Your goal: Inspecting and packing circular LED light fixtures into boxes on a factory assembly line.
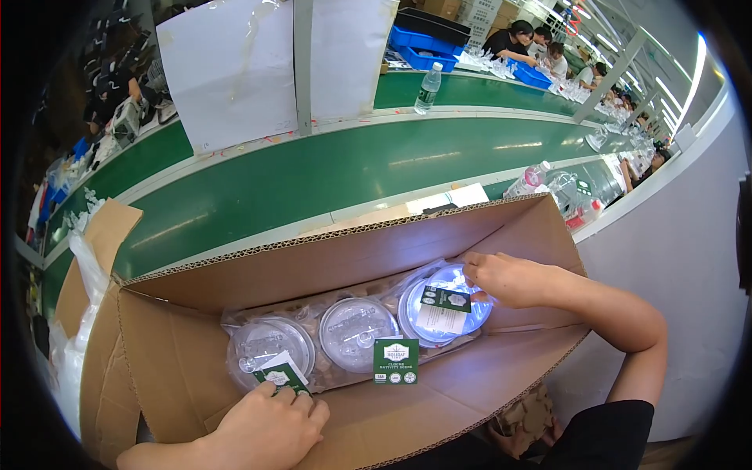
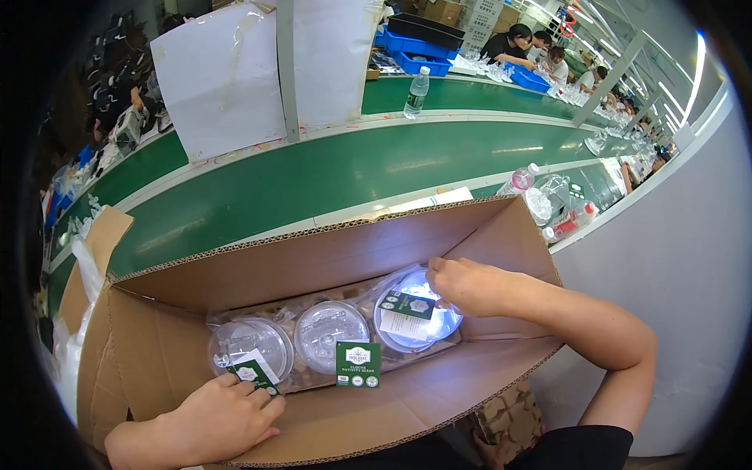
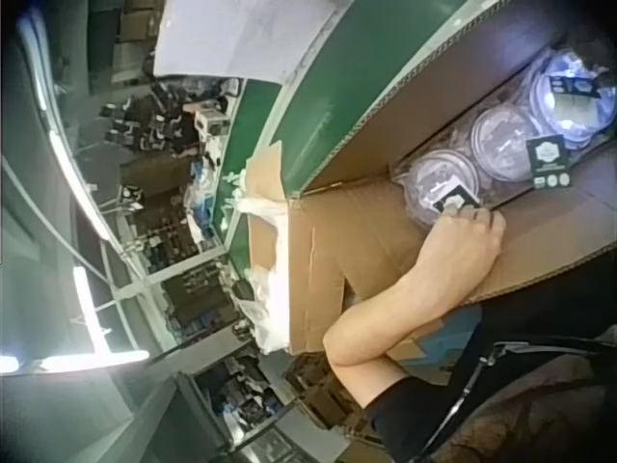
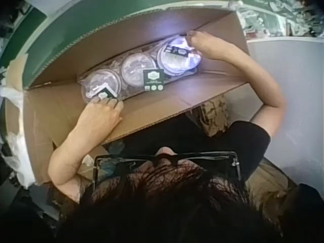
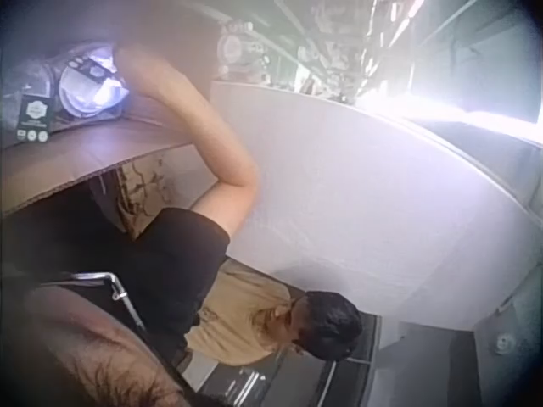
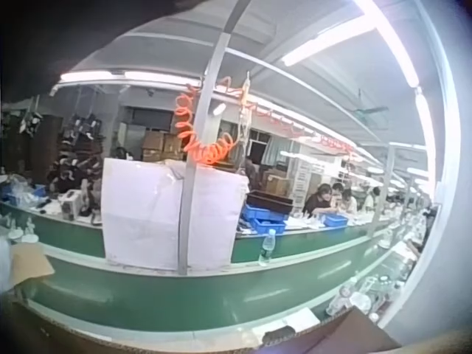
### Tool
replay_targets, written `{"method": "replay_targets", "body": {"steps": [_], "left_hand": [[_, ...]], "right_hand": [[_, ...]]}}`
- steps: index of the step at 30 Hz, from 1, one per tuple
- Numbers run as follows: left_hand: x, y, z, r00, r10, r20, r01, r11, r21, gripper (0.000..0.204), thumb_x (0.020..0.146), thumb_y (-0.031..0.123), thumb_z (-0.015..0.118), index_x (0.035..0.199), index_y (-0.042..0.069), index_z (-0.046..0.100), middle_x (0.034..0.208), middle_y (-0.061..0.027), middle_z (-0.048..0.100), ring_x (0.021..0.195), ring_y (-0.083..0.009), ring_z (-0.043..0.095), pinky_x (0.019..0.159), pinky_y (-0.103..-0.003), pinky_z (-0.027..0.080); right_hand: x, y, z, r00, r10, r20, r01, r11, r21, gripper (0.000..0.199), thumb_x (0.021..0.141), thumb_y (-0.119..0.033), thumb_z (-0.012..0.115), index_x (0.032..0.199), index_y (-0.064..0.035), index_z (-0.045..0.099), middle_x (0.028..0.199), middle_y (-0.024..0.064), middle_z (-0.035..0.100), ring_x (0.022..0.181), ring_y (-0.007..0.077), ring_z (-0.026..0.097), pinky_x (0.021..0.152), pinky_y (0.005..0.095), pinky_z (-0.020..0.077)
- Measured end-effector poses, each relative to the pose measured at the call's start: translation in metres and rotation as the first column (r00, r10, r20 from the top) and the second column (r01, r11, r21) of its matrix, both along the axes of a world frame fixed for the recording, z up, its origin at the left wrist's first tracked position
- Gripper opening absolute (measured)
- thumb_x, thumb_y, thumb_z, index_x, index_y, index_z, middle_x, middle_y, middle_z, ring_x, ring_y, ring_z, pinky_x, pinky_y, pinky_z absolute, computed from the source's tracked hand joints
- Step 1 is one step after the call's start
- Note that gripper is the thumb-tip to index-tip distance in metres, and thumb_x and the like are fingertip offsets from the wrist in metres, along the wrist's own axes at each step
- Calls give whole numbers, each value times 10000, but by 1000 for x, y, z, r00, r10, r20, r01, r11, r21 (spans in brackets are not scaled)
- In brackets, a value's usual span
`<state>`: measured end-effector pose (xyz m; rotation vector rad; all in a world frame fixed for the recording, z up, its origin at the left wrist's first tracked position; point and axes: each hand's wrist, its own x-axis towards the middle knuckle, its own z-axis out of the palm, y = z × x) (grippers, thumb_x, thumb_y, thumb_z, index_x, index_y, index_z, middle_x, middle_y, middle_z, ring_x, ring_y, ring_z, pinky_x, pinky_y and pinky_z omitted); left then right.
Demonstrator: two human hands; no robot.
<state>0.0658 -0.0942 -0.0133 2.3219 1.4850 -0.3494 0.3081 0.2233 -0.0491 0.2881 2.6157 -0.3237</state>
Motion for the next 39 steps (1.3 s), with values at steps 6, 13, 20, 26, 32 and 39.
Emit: {"method": "replay_targets", "body": {"steps": [6, 13, 20, 26, 32, 39], "left_hand": [[2, -4, -2, 1000, 12, 14, -12, 1000, 8, 340, 987, 390, 630, 1032, 53, 639, 862, -70, 705, 821, -244, 714, 781, -356, 533], [-1, -3, -2, 1000, -1, 11, 1, 1000, 10, 339, 989, 390, 624, 1034, 55, 637, 874, -73, 715, 833, -245, 716, 794, -358, 536], [-1, -5, 0, 999, -43, 16, 42, 999, 28, 329, 989, 376, 623, 1047, 53, 640, 883, -68, 718, 855, -233, 723, 809, -349, 537], [2, -7, -8, 991, 75, 114, -69, 996, -59, 278, 885, 210, 715, 1111, 51, 696, 979, -118, 724, 962, -285, 699, 867, -408, 536], [-8, -14, 16, 988, 119, 100, -113, 992, -62, 251, 961, 219, 639, 1130, 33, 641, 996, -115, 694, 981, -277, 676, 874, -402, 517], [-10, -20, 13, 983, 121, 140, -101, 985, -140, 218, 990, 208, 611, 1112, 28, 627, 1031, -164, 702, 951, -325, 684, 859, -433, 524]], "right_hand": [[2, -12, 6, 1000, -29, 5, 29, 1000, 9, 274, 891, -162, 779, 1001, 46, 641, 1100, 208, 634, 945, 436, 693, 845, 514, 561], [-5, -16, 16, 996, -18, 88, 20, 1000, -22, 302, 897, -175, 774, 1027, 62, 639, 1109, 225, 635, 966, 437, 692, 858, 519, 560], [-10, -31, 4, 996, 85, 5, -85, 996, 7, 325, 907, -165, 754, 1076, 78, 621, 1147, 242, 619, 982, 435, 687, 864, 505, 564], [-5, -26, -14, 998, 39, 59, -36, 998, -52, 332, 920, -198, 738, 1070, 75, 624, 1164, 235, 623, 1018, 432, 675, 886, 508, 558], [-38, -24, -9, 992, -1, 123, 10, 997, -72, 326, 875, -169, 788, 1053, 74, 665, 1187, 237, 637, 1047, 437, 675, 888, 504, 566], [-37, -34, 1, 994, -63, 86, 71, 993, -93, 267, 837, -97, 789, 980, 97, 676, 1138, 251, 646, 1020, 446, 679, 878, 507, 564]]}}
